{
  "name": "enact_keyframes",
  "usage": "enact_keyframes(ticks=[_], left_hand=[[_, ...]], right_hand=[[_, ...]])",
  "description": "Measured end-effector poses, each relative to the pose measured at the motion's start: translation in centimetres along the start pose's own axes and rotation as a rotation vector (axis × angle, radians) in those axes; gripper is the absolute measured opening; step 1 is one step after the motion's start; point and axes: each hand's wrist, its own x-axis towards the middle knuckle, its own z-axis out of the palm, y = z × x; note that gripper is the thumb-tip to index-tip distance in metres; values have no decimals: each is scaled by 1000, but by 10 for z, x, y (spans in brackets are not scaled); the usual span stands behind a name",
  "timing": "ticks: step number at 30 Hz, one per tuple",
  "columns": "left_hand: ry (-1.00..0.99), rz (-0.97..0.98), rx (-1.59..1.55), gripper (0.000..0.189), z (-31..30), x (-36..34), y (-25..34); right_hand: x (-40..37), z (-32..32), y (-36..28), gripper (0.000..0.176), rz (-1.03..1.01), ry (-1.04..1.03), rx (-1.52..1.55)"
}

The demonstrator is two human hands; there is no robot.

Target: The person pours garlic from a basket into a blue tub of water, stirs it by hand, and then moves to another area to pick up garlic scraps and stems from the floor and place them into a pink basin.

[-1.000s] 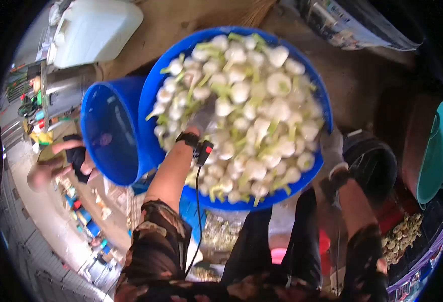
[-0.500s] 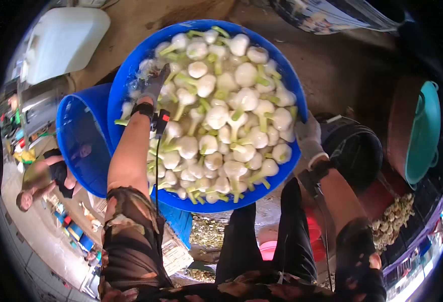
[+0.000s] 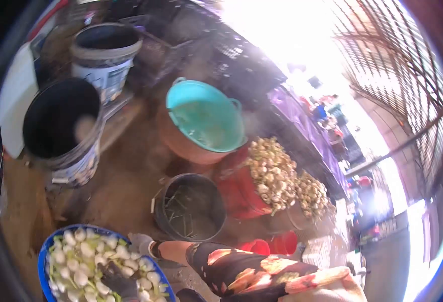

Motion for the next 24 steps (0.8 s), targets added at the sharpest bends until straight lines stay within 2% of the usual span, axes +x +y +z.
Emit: enact_keyframes(ticks=[1,3,4,5,8,12,15,18,20,24], left_hand=[[131,58,-128,104,-9,10,3],[-16,132,-93,98,-16,23,-23],[-22,147,-78,98,-15,29,-31],[-1,153,-67,97,-14,35,-33],[30,190,-42,96,-7,41,-36],[71,207,-34,94,-4,36,-32],[91,230,-32,93,-3,29,-24],[120,252,-43,91,1,19,-14],[141,283,-63,90,6,9,-8],[153,409,-254,89,27,-37,4]], right_hand=[[-7,0,2,50,66,-18,120],[-29,-10,5,49,82,-32,174],[-30,-14,11,48,76,-33,190],[-15,17,34,45,41,79,140],[-51,-15,22,45,21,-34,139],[-65,5,51,48,60,-28,210],[-55,36,80,45,98,-141,241],[-98,-36,42,42,84,-162,237],[-87,-40,52,38,35,-13,114],[-34,-7,58,34,21,-24,144]])
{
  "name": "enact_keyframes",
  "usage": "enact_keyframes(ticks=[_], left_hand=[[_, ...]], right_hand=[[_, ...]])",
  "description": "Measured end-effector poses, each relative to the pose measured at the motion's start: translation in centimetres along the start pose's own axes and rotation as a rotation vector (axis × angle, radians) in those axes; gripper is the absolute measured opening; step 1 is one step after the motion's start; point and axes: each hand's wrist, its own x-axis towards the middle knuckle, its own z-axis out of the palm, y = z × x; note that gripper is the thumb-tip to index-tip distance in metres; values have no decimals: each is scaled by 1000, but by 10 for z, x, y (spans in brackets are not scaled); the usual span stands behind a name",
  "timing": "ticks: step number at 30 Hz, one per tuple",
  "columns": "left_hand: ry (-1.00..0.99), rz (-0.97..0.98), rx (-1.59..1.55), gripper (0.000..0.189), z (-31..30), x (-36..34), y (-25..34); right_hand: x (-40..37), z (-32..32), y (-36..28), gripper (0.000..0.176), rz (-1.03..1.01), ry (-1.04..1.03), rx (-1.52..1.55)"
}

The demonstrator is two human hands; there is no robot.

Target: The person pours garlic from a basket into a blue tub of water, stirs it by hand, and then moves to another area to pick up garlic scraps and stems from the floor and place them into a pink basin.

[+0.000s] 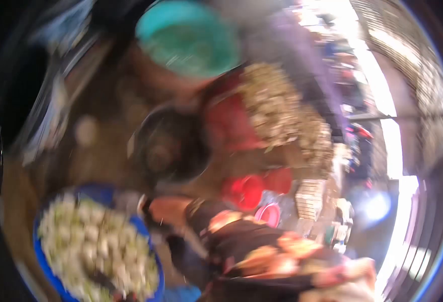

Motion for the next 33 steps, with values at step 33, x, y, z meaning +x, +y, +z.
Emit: enact_keyframes(ticks=[33], left_hand=[[-274,-670,29,65,62,-49,-14]], right_hand=[[32,34,-21,38,92,24,199]])
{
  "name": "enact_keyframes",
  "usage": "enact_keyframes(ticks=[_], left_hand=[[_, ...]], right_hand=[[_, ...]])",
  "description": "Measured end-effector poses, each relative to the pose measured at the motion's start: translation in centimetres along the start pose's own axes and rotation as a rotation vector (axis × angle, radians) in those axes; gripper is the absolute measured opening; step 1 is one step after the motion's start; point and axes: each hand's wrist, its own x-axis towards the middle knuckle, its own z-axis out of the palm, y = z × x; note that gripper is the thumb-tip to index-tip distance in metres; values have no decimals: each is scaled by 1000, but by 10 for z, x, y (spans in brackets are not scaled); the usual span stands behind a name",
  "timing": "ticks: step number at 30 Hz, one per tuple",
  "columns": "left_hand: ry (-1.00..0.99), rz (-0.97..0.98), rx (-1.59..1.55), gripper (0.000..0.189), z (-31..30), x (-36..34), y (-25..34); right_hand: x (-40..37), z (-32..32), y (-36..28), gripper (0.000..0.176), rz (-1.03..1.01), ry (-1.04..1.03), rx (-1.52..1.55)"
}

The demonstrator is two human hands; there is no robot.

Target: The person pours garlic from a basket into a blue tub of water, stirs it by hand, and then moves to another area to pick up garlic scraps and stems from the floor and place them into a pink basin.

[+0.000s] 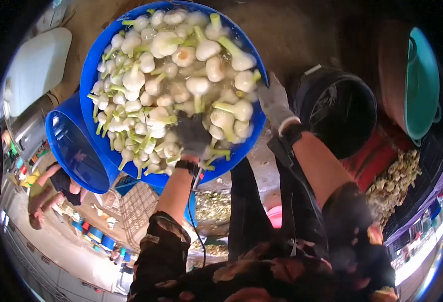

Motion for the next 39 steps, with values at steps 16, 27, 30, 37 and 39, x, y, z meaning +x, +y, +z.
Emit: enact_keyframes(ticks=[16,27,30,37,39], left_hand=[[789,-573,-1265,54,-47,-64,-96],[73,-772,-2183,58,107,-34,-109],[333,-474,-1911,64,66,-23,-84],[833,33,-1085,60,-48,23,-83],[442,75,-1804,51,-92,14,-94]], right_hand=[[14,2,5,44,-58,-16,-71],[22,10,29,35,-32,-37,279],[23,9,29,33,-3,27,152],[12,3,14,16,2,-24,291],[19,1,16,16,19,-41,307]])
